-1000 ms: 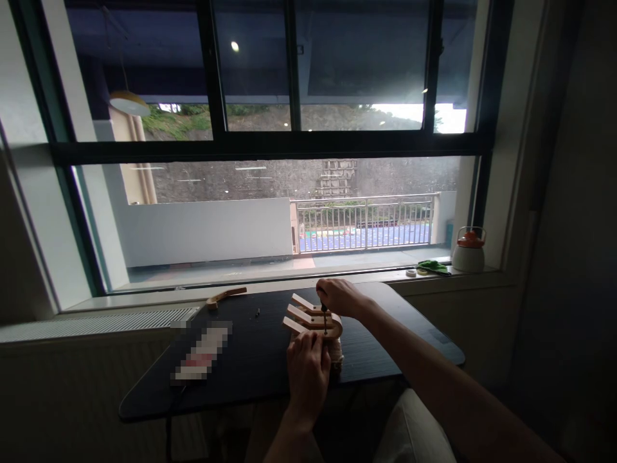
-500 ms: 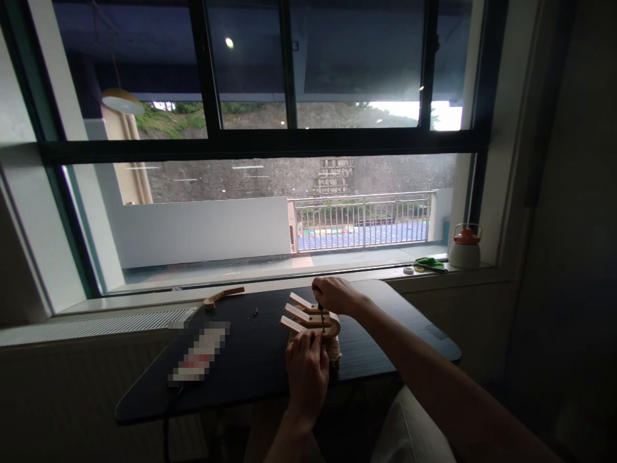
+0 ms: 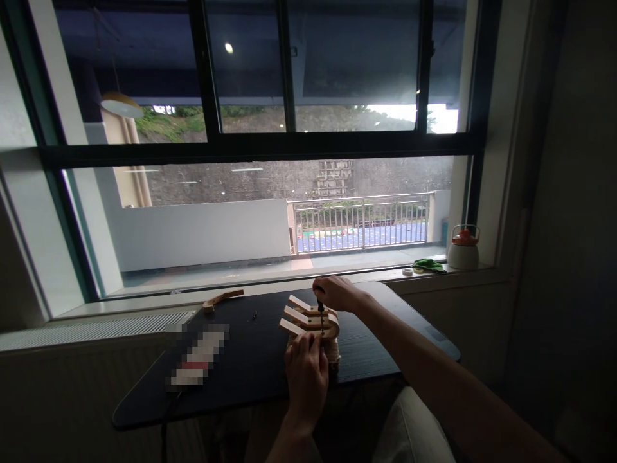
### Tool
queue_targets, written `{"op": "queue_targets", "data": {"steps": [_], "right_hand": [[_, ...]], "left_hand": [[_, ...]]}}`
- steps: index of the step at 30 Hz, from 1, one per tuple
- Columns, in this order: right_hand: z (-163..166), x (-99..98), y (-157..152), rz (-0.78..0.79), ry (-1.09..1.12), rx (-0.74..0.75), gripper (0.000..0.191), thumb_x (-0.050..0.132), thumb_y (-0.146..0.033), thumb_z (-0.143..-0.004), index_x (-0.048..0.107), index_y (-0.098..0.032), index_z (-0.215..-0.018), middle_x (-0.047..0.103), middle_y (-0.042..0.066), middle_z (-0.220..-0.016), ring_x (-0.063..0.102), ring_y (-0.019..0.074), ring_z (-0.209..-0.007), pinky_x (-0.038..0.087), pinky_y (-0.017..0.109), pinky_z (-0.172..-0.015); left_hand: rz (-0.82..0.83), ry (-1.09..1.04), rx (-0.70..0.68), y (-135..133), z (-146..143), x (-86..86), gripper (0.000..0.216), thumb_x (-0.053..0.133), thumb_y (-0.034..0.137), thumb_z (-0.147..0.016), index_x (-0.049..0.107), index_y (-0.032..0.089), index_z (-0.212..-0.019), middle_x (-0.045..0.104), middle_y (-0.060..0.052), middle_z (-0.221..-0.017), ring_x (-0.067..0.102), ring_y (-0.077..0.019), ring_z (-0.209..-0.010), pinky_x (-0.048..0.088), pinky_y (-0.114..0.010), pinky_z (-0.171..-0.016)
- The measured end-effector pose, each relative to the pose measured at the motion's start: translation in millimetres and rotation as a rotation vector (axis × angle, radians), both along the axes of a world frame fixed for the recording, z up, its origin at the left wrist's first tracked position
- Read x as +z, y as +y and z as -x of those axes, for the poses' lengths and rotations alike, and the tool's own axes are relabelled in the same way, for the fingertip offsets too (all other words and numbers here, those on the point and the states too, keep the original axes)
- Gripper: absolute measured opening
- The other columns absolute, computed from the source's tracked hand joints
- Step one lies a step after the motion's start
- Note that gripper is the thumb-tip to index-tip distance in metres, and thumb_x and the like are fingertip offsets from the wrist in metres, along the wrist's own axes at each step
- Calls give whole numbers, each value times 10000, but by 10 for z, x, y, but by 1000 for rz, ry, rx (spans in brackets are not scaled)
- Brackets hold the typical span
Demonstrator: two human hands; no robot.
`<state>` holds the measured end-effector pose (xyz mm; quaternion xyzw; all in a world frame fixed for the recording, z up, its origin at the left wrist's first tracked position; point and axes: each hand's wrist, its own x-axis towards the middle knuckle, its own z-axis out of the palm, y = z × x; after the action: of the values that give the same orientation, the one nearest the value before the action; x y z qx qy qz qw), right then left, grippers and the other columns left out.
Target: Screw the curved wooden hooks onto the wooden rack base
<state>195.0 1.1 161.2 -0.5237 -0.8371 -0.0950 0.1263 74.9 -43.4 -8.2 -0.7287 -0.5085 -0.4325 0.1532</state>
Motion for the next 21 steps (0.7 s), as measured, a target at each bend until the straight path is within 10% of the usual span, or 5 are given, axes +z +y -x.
{"op": "queue_targets", "data": {"steps": [21], "right_hand": [[59,37,4,-10,-64,22,271,401,-311,-895,647,-203,-940,669,59,-937,606,164,-808,359,219,-624]], "left_hand": [[29,-9,0,-7,-9,23,287,416,162,-858,559,213,-1102,545,-55,-1096,458,-223,-1082,340,-384,-943]]}}
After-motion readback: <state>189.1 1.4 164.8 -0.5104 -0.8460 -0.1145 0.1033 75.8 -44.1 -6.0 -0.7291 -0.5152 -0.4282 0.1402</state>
